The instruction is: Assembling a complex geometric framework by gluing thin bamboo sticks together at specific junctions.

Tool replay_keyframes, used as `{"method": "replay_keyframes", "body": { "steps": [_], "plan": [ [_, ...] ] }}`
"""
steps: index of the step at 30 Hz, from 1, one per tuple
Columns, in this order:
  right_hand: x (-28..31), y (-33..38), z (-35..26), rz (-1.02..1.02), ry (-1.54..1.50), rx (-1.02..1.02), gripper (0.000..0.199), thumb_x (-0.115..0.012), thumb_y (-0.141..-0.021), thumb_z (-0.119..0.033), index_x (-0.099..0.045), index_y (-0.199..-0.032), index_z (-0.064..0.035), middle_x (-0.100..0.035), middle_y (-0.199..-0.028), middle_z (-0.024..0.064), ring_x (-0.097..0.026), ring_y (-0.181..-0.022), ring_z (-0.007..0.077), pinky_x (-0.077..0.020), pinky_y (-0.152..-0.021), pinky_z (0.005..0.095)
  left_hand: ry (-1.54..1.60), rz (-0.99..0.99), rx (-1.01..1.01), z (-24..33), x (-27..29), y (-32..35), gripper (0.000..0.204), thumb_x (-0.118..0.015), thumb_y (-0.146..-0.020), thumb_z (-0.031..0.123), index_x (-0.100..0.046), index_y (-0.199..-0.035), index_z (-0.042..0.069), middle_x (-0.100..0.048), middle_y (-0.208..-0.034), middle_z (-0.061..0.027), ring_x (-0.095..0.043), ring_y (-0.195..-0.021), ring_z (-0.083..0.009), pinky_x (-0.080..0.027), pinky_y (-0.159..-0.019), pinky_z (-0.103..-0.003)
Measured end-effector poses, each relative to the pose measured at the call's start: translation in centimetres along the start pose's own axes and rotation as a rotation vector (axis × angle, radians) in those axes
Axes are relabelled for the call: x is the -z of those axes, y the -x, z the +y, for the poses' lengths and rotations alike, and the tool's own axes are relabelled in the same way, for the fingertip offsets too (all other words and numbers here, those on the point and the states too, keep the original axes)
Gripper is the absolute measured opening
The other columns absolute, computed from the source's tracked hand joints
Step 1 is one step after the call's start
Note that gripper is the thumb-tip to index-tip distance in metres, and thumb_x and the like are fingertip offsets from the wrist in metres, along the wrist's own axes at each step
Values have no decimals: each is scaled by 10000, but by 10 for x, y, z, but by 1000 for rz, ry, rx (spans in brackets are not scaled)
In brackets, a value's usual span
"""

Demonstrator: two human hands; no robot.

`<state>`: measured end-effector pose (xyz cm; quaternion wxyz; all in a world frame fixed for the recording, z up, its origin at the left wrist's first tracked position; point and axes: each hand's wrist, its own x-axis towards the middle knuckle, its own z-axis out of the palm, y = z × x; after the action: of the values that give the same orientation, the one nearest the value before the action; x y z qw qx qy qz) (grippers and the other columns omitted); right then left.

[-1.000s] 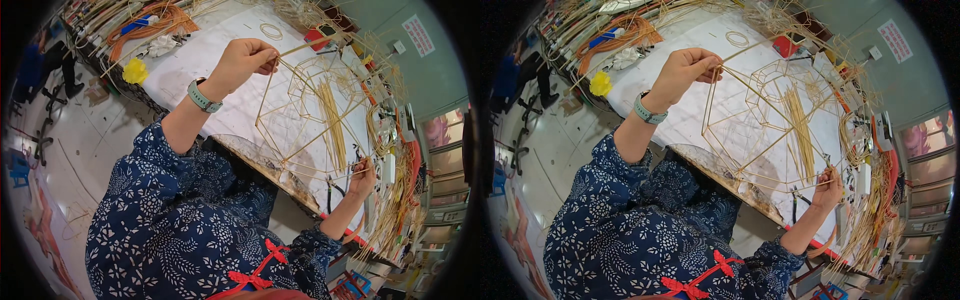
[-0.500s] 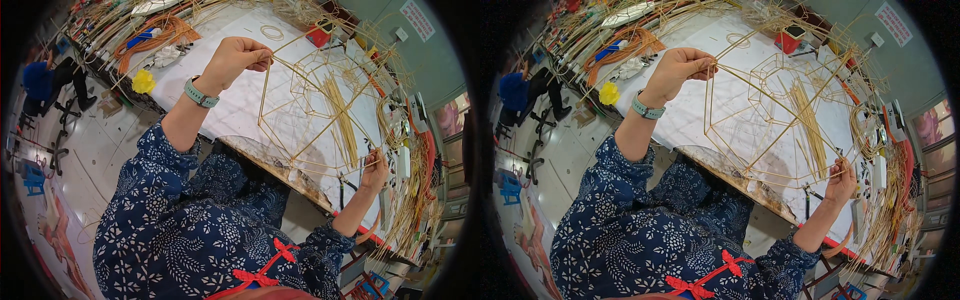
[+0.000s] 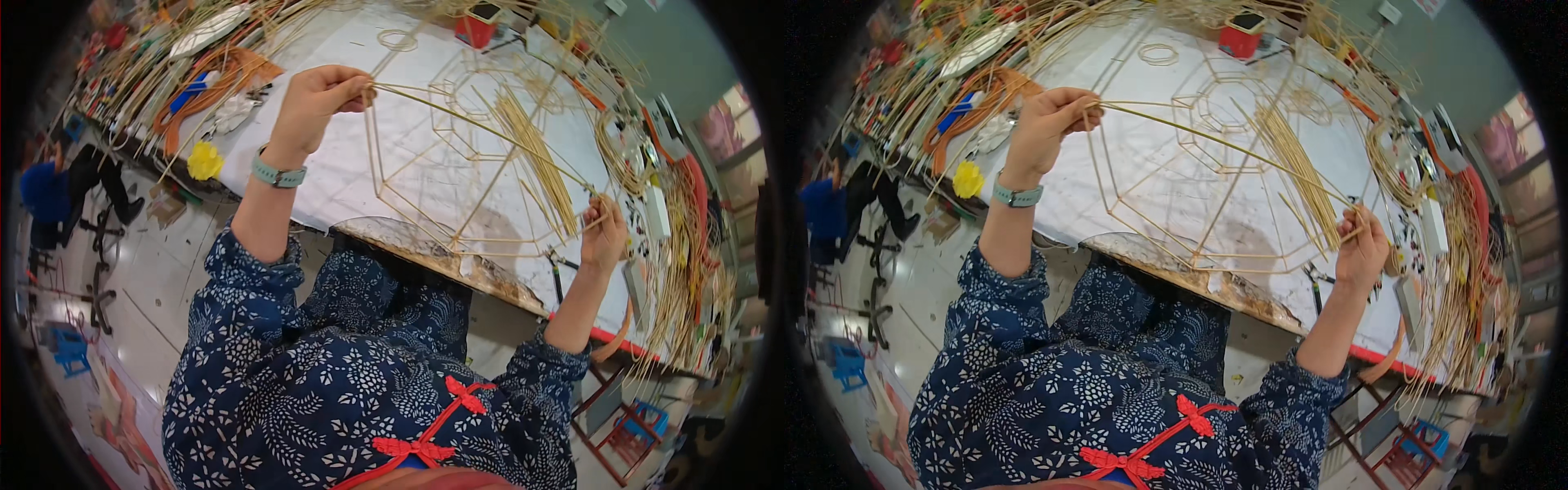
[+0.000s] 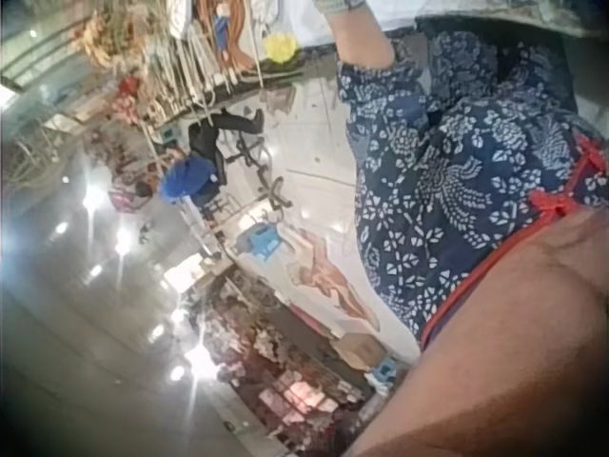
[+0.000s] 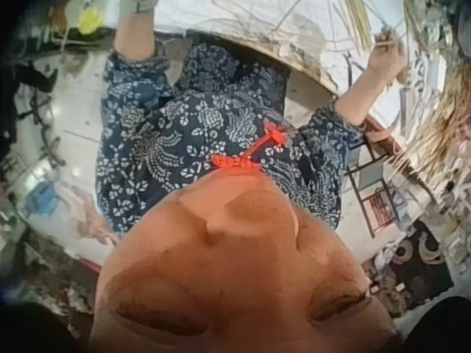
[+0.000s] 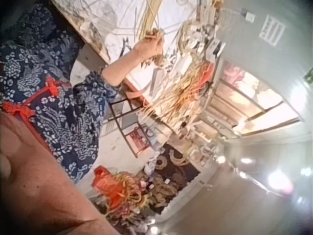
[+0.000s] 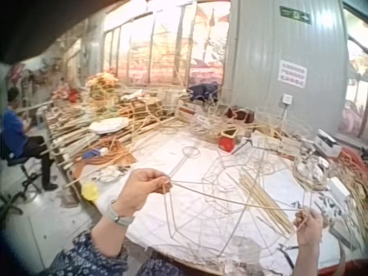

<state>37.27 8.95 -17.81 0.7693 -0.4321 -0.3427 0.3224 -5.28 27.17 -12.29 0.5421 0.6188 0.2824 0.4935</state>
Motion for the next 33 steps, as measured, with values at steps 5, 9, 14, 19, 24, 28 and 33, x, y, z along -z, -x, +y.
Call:
{"method": "replay_keyframes", "body": {
  "steps": [5,9,14,19,24,28,33],
  "plan": [
    [-18,0,-8,-15,-42,24,199,-544,-892,-79,-563,-1027,65,-606,-878,132,-544,-689,134,-478,-637,248,64,-5,-24,-5,8,0,190,-579,-879,136,-623,-970,-26,-654,-846,-77,-625,-757,-130,-514,-698,-245],
    [-19,-1,-9,-43,-32,39,218,-518,-905,-80,-549,-1063,67,-598,-927,139,-553,-714,131,-487,-658,235,81,17,-21,-7,7,1,195,-574,-883,136,-614,-982,-27,-654,-850,-78,-625,-760,-135,-511,-705,-248],
    [-25,-2,-7,-46,-40,48,205,-513,-906,-71,-554,-1048,71,-603,-925,141,-555,-693,133,-487,-639,239,90,36,3,-15,12,5,193,-578,-880,133,-612,-981,-28,-653,-857,-82,-623,-768,-140,-507,-716,-251],
    [-23,3,-6,-39,-47,18,176,-530,-895,-66,-580,-1004,63,-612,-883,130,-553,-684,134,-486,-616,242,110,28,43,-22,14,13,189,-575,-878,121,-609,-983,-33,-650,-863,-85,-619,-779,-140,-502,-725,-246],
    [-22,12,6,-12,-32,12,155,-554,-882,-72,-604,-963,51,-624,-834,115,-554,-662,129,-485,-612,244,98,38,68,-31,16,23,185,-576,-877,113,-605,-983,-35,-647,-868,-83,-614,-773,-136,-497,-720,-236],
    [-24,18,15,-41,-26,8,151,-575,-871,-78,-612,-949,46,-633,-804,101,-559,-648,125,-488,-610,247,74,52,87,-41,24,27,181,-576,-876,108,-601,-982,-37,-646,-869,-84,-609,-762,-131,-494,-706,-231],
    [-24,20,20,-38,-25,6,158,-578,-870,-83,-612,-954,46,-641,-812,97,-566,-650,122,-493,-609,253,86,45,63,-52,29,27,178,-569,-880,109,-597,-984,-33,-646,-872,-86,-604,-751,-124,-493,-697,-228]
  ]
}}
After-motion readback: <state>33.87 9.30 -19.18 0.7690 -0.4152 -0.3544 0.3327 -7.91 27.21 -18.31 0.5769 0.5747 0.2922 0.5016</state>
